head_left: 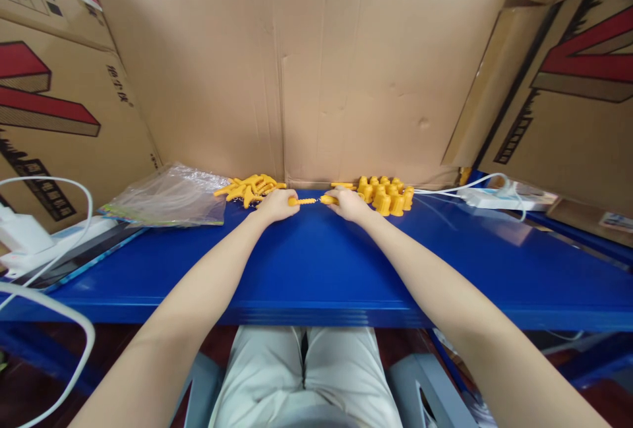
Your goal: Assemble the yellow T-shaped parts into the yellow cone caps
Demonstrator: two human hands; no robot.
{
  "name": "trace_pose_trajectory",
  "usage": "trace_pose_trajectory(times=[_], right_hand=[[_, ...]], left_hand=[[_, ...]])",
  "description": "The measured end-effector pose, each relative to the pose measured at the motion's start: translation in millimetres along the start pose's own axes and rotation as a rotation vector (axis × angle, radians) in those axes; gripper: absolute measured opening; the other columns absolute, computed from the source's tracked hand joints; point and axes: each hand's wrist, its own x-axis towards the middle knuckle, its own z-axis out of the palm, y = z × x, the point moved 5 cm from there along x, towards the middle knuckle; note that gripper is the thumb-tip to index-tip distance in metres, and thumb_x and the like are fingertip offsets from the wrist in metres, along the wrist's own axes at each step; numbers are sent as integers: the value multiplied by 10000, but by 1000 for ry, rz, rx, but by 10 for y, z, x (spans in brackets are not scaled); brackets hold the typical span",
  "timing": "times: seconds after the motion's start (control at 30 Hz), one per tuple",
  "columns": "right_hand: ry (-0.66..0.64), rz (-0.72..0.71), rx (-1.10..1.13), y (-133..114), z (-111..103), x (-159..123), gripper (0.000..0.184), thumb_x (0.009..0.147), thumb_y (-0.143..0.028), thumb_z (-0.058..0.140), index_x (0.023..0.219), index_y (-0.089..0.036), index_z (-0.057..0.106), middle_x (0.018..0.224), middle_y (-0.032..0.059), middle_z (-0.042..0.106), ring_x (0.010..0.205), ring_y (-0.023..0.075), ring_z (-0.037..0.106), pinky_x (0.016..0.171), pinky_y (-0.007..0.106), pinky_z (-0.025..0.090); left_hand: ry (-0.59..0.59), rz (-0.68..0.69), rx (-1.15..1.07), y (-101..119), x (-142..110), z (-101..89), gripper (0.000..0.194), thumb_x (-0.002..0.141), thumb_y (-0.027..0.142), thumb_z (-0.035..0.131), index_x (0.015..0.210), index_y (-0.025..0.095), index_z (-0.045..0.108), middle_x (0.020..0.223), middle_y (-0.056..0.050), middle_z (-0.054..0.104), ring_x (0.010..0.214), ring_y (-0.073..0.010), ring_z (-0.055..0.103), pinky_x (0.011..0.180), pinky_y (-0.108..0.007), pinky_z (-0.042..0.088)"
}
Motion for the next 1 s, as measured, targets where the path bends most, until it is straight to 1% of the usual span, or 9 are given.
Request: trace_pose_trajectory(times=[0.13,0.23,0.33,0.47,0.57,0.67,0.77,0.83,1.0], right_hand=[[-29,-97,-16,-128,-6,-5,364,906,-178,528,1263,-164,600,1116,121,607,943,206,630,854,299,454],[-18,-123,6,-143,-4,1,405,904,-161,523,1305,-141,578,1107,132,588,943,206,622,868,312,456],[7,-144,65,-97,22,18,430,887,-158,551,1316,-137,572,1091,130,578,966,210,610,888,327,458],[47,-195,150,-33,56,40,434,864,-150,577,1297,-181,594,1064,106,573,969,211,599,902,353,458],[61,-212,210,-5,71,51,429,857,-154,581,1283,-197,606,1051,99,573,968,212,596,904,364,462],[72,-208,279,17,87,72,434,837,-168,602,1270,-199,608,1062,98,578,987,217,594,931,392,459],[95,-152,379,79,109,108,477,766,-147,664,1237,-177,598,1088,99,583,1002,220,592,962,429,452],[74,-61,505,158,138,130,508,713,-107,691,1204,-171,577,1091,89,589,936,193,609,923,418,485],[-65,166,963,297,153,85,370,684,-58,725,995,-179,565,978,32,630,790,108,635,782,272,539]], left_hand=[[19,36,24,47,-2,8,265,724,278,556,934,202,699,853,-48,709,833,-214,639,759,-294,473],[17,23,20,38,-3,6,272,718,280,561,939,206,702,838,-43,711,821,-212,642,770,-299,477],[15,0,-13,7,5,10,273,704,273,574,937,211,702,779,-28,707,791,-202,646,764,-291,480],[7,-25,-115,-39,27,40,249,693,255,576,898,194,703,669,-7,682,714,-180,636,707,-269,483],[-3,-36,-173,-62,37,60,225,693,255,576,865,182,703,646,-2,673,670,-165,623,687,-260,483],[-3,-22,-143,-59,35,48,233,690,262,586,879,191,701,660,-3,677,686,-170,627,696,-265,482],[2,-13,-47,-57,26,16,241,681,274,599,892,211,697,708,-12,690,747,-190,640,722,-279,477],[6,-19,2,-68,20,-4,240,679,281,603,893,220,694,730,-17,694,787,-203,644,735,-285,472],[25,-11,23,-91,8,-31,235,692,287,589,896,221,685,751,-24,701,811,-214,643,733,-291,461]])
